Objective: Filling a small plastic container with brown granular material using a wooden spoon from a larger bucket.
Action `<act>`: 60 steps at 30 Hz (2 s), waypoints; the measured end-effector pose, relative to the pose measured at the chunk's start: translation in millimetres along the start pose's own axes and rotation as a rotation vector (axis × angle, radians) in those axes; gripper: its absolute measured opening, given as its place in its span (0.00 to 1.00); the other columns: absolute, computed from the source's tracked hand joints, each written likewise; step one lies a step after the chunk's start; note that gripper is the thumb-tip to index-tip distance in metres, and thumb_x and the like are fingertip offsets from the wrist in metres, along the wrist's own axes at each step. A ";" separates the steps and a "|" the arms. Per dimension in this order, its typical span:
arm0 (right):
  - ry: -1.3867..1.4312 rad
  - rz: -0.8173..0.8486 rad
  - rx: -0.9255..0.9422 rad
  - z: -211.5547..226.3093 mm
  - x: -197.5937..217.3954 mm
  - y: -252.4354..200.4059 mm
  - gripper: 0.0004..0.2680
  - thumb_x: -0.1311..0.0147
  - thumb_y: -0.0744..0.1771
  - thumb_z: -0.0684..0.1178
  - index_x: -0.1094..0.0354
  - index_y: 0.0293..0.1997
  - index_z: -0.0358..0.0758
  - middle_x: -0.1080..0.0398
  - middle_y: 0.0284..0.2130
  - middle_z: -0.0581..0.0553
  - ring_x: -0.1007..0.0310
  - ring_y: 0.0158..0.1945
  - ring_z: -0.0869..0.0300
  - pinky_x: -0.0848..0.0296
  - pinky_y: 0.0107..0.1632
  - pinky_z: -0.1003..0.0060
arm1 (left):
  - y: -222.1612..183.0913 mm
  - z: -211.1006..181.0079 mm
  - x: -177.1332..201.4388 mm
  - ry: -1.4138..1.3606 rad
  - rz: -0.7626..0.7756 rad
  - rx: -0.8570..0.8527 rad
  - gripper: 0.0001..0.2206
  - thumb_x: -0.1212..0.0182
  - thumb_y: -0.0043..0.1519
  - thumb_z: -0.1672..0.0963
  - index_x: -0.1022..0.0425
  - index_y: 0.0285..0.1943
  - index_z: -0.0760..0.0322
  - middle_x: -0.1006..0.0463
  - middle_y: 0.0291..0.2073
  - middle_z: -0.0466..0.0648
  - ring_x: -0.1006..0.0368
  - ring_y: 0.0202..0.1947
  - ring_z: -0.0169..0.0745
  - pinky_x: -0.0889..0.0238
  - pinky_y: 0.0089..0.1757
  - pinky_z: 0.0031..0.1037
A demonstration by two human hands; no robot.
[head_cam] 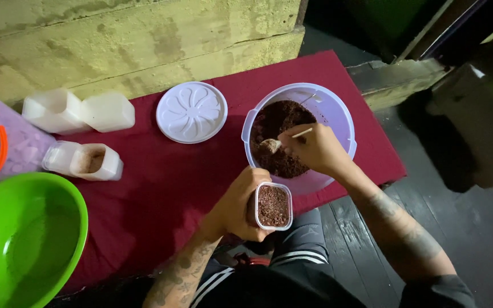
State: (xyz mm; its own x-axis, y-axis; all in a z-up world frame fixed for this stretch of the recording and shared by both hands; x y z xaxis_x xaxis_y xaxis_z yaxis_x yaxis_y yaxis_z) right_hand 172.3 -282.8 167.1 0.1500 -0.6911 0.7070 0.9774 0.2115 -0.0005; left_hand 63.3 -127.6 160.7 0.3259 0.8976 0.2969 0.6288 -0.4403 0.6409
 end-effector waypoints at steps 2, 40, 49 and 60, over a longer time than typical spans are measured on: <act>0.082 -0.033 -0.036 -3.1 7.8 -3.3 0.08 0.40 0.67 0.49 0.21 0.45 0.38 0.20 0.30 0.35 0.19 0.32 0.45 0.23 0.34 0.51 | 3.6 -1.7 -0.4 0.009 -0.007 -0.005 0.37 0.26 0.39 0.42 0.31 0.52 0.66 0.28 0.46 0.59 0.28 0.46 0.63 0.34 0.48 0.46; 0.731 -0.248 0.076 32.9 -97.8 -51.0 0.06 0.44 0.70 0.40 0.25 0.45 0.25 0.24 0.32 0.31 0.26 0.25 0.54 0.25 0.29 0.61 | -98.7 57.4 121.3 0.079 -0.593 0.269 0.31 0.25 0.45 0.57 0.28 0.60 0.68 0.24 0.48 0.59 0.25 0.48 0.54 0.32 0.48 0.41; 0.128 -0.264 0.778 81.8 -156.0 -70.2 0.12 0.50 0.67 0.35 0.19 0.48 0.42 0.20 0.46 0.40 0.18 0.42 0.47 0.20 0.40 0.57 | -136.6 83.0 136.3 0.173 -0.641 0.448 0.40 0.25 0.41 0.59 0.34 0.68 0.66 0.25 0.54 0.63 0.28 0.57 0.62 0.36 0.56 0.50; 0.241 -0.449 0.614 30.7 -169.4 -66.7 0.08 0.44 0.69 0.43 0.20 0.50 0.37 0.22 0.38 0.38 0.20 0.39 0.45 0.22 0.42 0.55 | -132.2 94.5 127.2 0.244 -0.497 0.597 0.37 0.23 0.44 0.59 0.34 0.65 0.69 0.25 0.54 0.65 0.29 0.57 0.72 0.37 0.57 0.56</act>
State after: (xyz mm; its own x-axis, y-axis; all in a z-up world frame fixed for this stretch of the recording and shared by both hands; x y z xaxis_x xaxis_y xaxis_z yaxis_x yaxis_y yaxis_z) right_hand 77.1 -158.6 69.1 -0.1414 -0.9162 0.3749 0.7056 0.1723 0.6873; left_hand 88.4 42.7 46.8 -0.2096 0.9406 0.2672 0.9525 0.1347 0.2730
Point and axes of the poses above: each hand's wrist, its own y-axis towards the middle knuckle, its own x-axis out of the back of the hand, z = x × y, the point moved 10 cm from there along y, towards the middle knuckle
